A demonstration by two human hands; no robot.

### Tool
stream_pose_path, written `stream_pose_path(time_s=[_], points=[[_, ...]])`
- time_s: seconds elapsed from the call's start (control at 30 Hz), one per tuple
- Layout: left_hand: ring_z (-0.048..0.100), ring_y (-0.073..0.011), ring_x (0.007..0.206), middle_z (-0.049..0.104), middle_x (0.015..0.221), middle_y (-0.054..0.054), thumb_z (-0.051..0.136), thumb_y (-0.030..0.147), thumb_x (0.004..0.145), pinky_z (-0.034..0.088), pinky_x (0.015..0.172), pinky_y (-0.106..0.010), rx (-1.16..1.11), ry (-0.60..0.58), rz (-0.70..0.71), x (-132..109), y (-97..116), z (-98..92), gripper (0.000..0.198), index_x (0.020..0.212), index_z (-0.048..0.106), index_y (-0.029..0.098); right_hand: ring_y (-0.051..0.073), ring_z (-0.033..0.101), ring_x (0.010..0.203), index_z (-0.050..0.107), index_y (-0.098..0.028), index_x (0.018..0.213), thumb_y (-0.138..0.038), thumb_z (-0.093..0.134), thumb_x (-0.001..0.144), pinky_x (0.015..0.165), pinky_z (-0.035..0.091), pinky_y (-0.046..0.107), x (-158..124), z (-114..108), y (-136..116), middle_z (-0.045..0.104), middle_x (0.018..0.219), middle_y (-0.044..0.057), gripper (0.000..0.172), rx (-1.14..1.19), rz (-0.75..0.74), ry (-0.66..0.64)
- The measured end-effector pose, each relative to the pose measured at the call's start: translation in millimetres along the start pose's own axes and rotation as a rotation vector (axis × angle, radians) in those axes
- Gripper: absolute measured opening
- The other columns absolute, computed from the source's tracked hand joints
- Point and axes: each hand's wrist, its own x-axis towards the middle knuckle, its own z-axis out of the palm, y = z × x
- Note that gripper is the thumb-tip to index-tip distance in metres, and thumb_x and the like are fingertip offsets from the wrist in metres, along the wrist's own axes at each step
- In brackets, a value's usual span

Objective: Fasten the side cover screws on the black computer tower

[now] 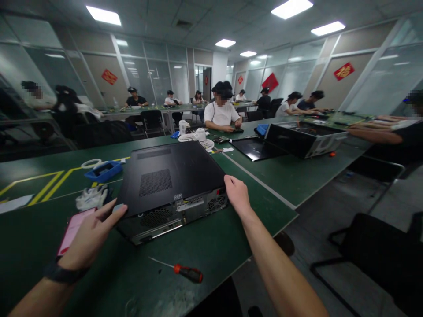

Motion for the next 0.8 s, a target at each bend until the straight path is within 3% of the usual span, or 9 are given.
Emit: stream_pose_path(time_s=[0.13, 0.27, 0.43, 0.6, 0.67, 0.8], points=[[0.062, -0.0301, 0.13, 0.072, 0.132, -0.009, 0.075, 0.055, 0.08, 0.049, 0.114, -0.045, -0.049, -0.098, 0.016, -3.6, 5.0, 20.5, 0.066, 0.134, 0.065, 0.018, 0.03, 0.071, 0.114, 0.08, -0.027, 0.107, -0.056, 0.048, 0.092, 0.098, 0.053, 0.04, 5.5, -19.2, 19.7, 0.079, 0.116, 0.004, 0.045, -0.002, 0.028, 0.044], [0.064, -0.0281, 0.127, 0.071, 0.133, -0.009, 0.072, 0.055, 0.082, 0.05, 0.112, -0.044, -0.047, -0.162, 0.08, 7.7, 6.4, 51.6, 0.066, 0.136, 0.063, 0.018, 0.03, 0.072, 0.108, 0.081, -0.023, 0.103, -0.057, 0.048, 0.091, 0.094, 0.054, 0.038, 21.0, -41.0, 40.0, 0.08, 0.11, 0.004, 0.049, -0.011, 0.048, 0.086], [0.068, -0.0267, 0.119, 0.072, 0.131, -0.011, 0.066, 0.057, 0.087, 0.053, 0.105, -0.041, -0.005, -0.219, 0.183, 30.0, 13.9, 107.1, 0.063, 0.133, 0.064, 0.015, 0.03, 0.071, 0.111, 0.08, -0.022, 0.106, -0.054, 0.047, 0.089, 0.095, 0.054, 0.038, 54.6, -70.7, 65.8, 0.079, 0.114, 0.008, 0.049, -0.07, 0.098, 0.169], [0.072, -0.0231, 0.106, 0.077, 0.118, -0.007, 0.064, 0.057, 0.086, 0.055, 0.095, -0.035, 0.074, -0.262, 0.223, 53.4, 24.5, 169.4, 0.054, 0.125, 0.068, 0.019, 0.03, 0.072, 0.099, 0.078, -0.019, 0.101, -0.052, 0.038, 0.092, 0.088, 0.056, 0.039, 93.9, -97.1, 85.0, 0.08, 0.102, 0.011, 0.053, -0.188, 0.118, 0.219], [0.072, -0.0235, 0.102, 0.078, 0.111, -0.006, 0.065, 0.057, 0.085, 0.055, 0.092, -0.034, 0.136, -0.233, 0.227, 62.5, 28.1, 193.3, 0.05, 0.12, 0.069, 0.022, 0.032, 0.071, 0.104, 0.075, -0.017, 0.111, -0.049, 0.034, 0.094, 0.093, 0.055, 0.043, 107.9, -105.1, 89.5, 0.078, 0.11, 0.015, 0.055, -0.246, 0.11, 0.259], [0.073, -0.0253, 0.097, 0.078, 0.106, -0.007, 0.062, 0.059, 0.086, 0.055, 0.085, -0.035, 0.247, -0.187, 0.219, 79.9, 35.2, 232.1, 0.045, 0.112, 0.07, 0.023, 0.032, 0.06, 0.13, 0.051, -0.01, 0.145, -0.037, 0.04, 0.092, 0.112, 0.045, 0.048, 126.8, -114.9, 92.2, 0.063, 0.141, 0.021, 0.061, -0.361, -0.027, 0.281]])
